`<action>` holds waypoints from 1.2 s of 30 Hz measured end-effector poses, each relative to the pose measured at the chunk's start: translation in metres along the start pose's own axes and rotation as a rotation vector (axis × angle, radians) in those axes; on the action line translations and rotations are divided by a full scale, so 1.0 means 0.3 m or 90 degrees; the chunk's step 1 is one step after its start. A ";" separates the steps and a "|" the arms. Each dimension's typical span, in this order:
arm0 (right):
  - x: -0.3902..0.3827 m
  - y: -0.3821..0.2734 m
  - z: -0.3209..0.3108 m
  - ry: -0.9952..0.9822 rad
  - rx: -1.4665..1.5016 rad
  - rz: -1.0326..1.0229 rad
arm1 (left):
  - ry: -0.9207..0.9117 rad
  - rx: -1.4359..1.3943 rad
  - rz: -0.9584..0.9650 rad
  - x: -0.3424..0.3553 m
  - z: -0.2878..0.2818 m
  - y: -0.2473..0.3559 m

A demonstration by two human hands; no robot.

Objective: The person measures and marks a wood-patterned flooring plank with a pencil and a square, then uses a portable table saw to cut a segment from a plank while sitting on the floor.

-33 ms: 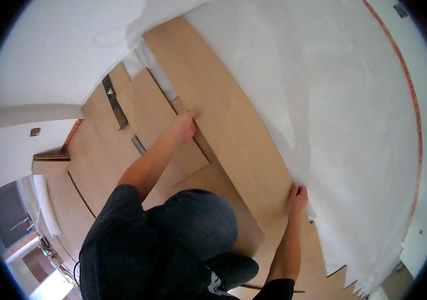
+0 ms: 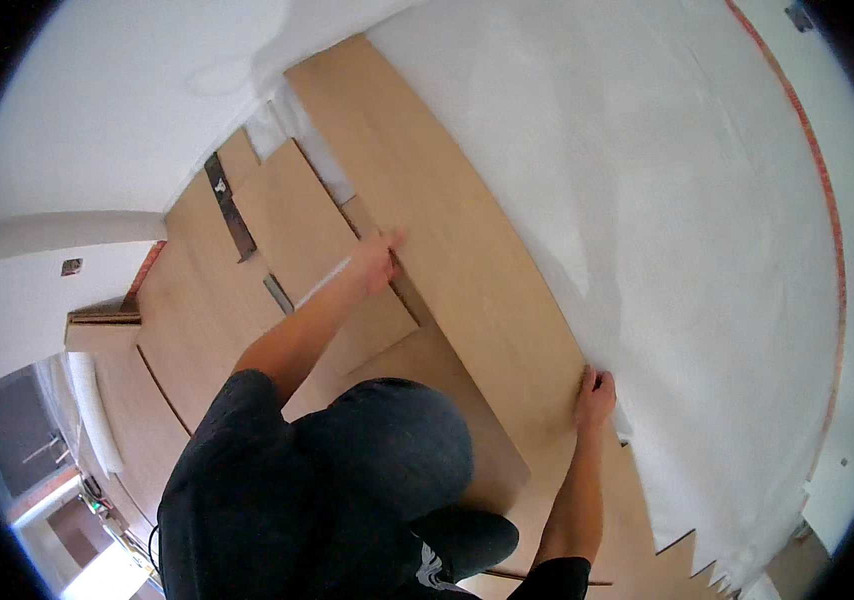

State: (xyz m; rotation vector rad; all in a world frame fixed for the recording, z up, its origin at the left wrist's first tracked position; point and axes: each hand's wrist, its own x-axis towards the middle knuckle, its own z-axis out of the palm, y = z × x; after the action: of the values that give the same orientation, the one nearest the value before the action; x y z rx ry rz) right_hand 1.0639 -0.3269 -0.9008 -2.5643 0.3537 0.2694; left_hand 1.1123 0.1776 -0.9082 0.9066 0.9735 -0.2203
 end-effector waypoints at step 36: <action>-2.818 0.578 0.412 0.074 0.063 0.986 | -0.239 0.400 -0.114 0.376 -0.081 0.012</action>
State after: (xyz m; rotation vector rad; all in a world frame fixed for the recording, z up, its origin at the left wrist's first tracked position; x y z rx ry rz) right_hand 0.1973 -0.2386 -0.8685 -1.6567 2.2202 0.5779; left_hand 1.1637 0.2227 -1.0011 1.2884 0.6343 -0.8524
